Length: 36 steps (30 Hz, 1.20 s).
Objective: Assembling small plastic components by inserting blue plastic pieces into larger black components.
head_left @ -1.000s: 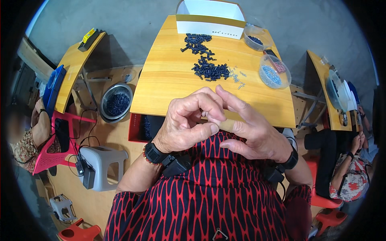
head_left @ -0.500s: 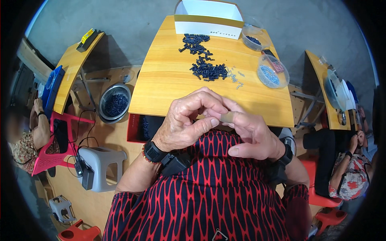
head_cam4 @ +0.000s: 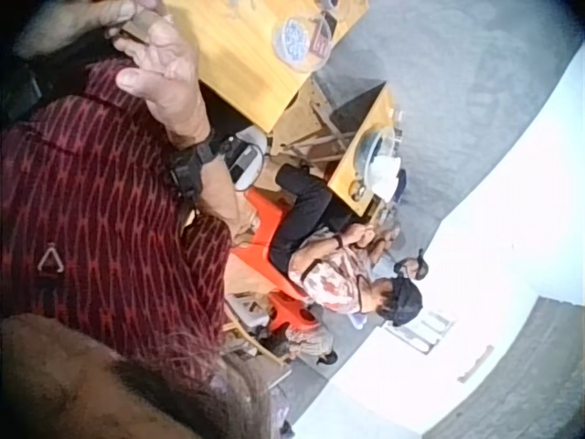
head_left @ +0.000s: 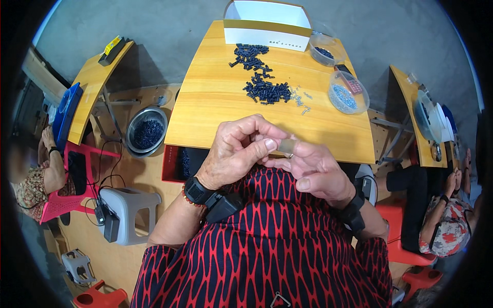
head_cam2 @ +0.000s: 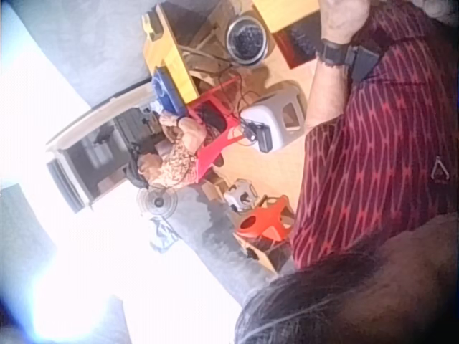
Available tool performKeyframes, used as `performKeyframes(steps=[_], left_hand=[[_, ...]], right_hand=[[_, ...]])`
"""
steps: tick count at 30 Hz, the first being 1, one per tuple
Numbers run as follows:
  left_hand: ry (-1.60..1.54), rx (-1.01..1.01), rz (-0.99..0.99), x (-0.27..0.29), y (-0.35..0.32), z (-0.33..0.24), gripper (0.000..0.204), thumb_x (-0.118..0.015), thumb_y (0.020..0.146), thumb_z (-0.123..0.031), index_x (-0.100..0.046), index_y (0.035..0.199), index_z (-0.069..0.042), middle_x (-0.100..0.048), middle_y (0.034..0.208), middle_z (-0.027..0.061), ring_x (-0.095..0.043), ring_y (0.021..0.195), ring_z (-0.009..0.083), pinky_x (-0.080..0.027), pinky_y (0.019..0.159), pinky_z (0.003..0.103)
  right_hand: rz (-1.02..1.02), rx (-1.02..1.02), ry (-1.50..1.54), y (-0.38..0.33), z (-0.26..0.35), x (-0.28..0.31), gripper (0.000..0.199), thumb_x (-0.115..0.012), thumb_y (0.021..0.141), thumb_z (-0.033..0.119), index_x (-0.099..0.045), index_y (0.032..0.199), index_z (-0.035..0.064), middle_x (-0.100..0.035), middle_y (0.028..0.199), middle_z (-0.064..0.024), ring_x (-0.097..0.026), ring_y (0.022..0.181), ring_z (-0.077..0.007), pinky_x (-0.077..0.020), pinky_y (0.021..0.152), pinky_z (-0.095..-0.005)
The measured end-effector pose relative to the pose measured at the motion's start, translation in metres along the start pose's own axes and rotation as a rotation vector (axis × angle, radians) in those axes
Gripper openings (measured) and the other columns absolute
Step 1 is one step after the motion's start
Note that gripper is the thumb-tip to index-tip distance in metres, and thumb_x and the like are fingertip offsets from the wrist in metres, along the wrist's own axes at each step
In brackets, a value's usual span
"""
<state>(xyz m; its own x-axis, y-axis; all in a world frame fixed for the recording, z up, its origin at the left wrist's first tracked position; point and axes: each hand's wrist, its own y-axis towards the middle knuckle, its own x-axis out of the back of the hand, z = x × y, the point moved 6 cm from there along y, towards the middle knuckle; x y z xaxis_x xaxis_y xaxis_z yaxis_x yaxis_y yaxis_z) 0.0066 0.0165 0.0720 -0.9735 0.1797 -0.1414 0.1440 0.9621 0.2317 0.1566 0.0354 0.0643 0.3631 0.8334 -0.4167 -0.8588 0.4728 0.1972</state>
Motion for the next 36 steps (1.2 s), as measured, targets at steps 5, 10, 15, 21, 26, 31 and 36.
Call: performKeyframes(steps=[5,10,15,21,26,31,36], left_hand=[[0.036,0.047,-0.04,0.0,0.001,0.0,0.014,-0.063,0.098,-0.005,-0.066,0.108,0.003,-0.071,0.091,0.0054,-0.066,0.081,0.0068,-0.057,0.067,0.022],[-0.002,-0.005,-0.027,-0.002,0.002,0.003,0.016,-0.065,0.096,-0.005,-0.064,0.11,0.003,-0.071,0.092,0.0051,-0.067,0.082,0.008,-0.057,0.071,0.024],[0.036,-0.042,-0.019,-0.005,0.002,0.003,0.019,-0.069,0.092,-0.003,-0.061,0.108,0.001,-0.07,0.088,0.0043,-0.066,0.081,0.0077,-0.055,0.07,0.024],[0.227,-0.069,-0.082,-0.006,0.002,0.0,0.014,-0.069,0.09,-0.003,-0.063,0.101,0.001,-0.068,0.085,0.0033,-0.061,0.073,0.0058,-0.052,0.065,0.023],[0.159,-0.045,-0.147,-0.001,0.004,0.006,0.009,-0.068,0.091,-0.006,-0.065,0.089,0.002,-0.066,0.076,0.0025,-0.059,0.068,0.0051,-0.05,0.06,0.022],[0.133,0.08,-0.188,0.005,0.004,0.012,0.015,-0.066,0.093,-0.009,-0.065,0.083,0.002,-0.065,0.071,0.0024,-0.058,0.063,0.0048,-0.049,0.057,0.023],[-0.132,0.184,-0.163,0.003,0.003,0.023,0.016,-0.065,0.095,-0.01,-0.066,0.086,0.003,-0.065,0.069,0.0046,-0.058,0.056,0.0066,-0.049,0.051,0.022]], right_hand=[[-0.072,-0.018,0.077,0.003,-0.006,-0.003,0.08,-0.07,0.073,0.02,-0.044,0.144,-0.0071,-0.04,0.152,-0.0197,-0.038,0.143,-0.0325,-0.0317,0.117,-0.0485],[-0.089,0.022,0.14,0.003,-0.011,0.003,0.084,-0.072,0.074,0.024,-0.042,0.144,-0.0098,-0.042,0.149,-0.0227,-0.037,0.143,-0.0348,-0.0274,0.119,-0.0502],[-0.059,0.014,0.161,0.004,-0.01,0.0,0.083,-0.071,0.076,0.024,-0.04,0.145,-0.0111,-0.042,0.149,-0.0222,-0.036,0.143,-0.0359,-0.0253,0.12,-0.0507],[-0.097,-0.004,0.127,0.006,-0.012,-0.005,0.084,-0.072,0.076,0.026,-0.04,0.144,-0.0113,-0.042,0.148,-0.0216,-0.038,0.142,-0.0348,-0.0259,0.12,-0.05],[-0.052,-0.04,0.091,0.01,-0.011,-0.008,0.086,-0.074,0.074,0.029,-0.041,0.144,-0.0103,-0.042,0.149,-0.0205,-0.039,0.142,-0.0341,-0.0273,0.119,-0.0496],[-0.098,-0.028,0.11,0.008,-0.013,-0.005,0.084,-0.073,0.074,0.03,-0.044,0.143,-0.0083,-0.043,0.148,-0.0186,-0.038,0.142,-0.0335,-0.0291,0.118,-0.0496],[-0.04,-0.032,0.154,0.006,-0.019,0.003,0.079,-0.073,0.079,0.038,-0.048,0.141,-0.0041,-0.044,0.148,-0.0164,-0.042,0.137,-0.0306,-0.0307,0.114,-0.048]])
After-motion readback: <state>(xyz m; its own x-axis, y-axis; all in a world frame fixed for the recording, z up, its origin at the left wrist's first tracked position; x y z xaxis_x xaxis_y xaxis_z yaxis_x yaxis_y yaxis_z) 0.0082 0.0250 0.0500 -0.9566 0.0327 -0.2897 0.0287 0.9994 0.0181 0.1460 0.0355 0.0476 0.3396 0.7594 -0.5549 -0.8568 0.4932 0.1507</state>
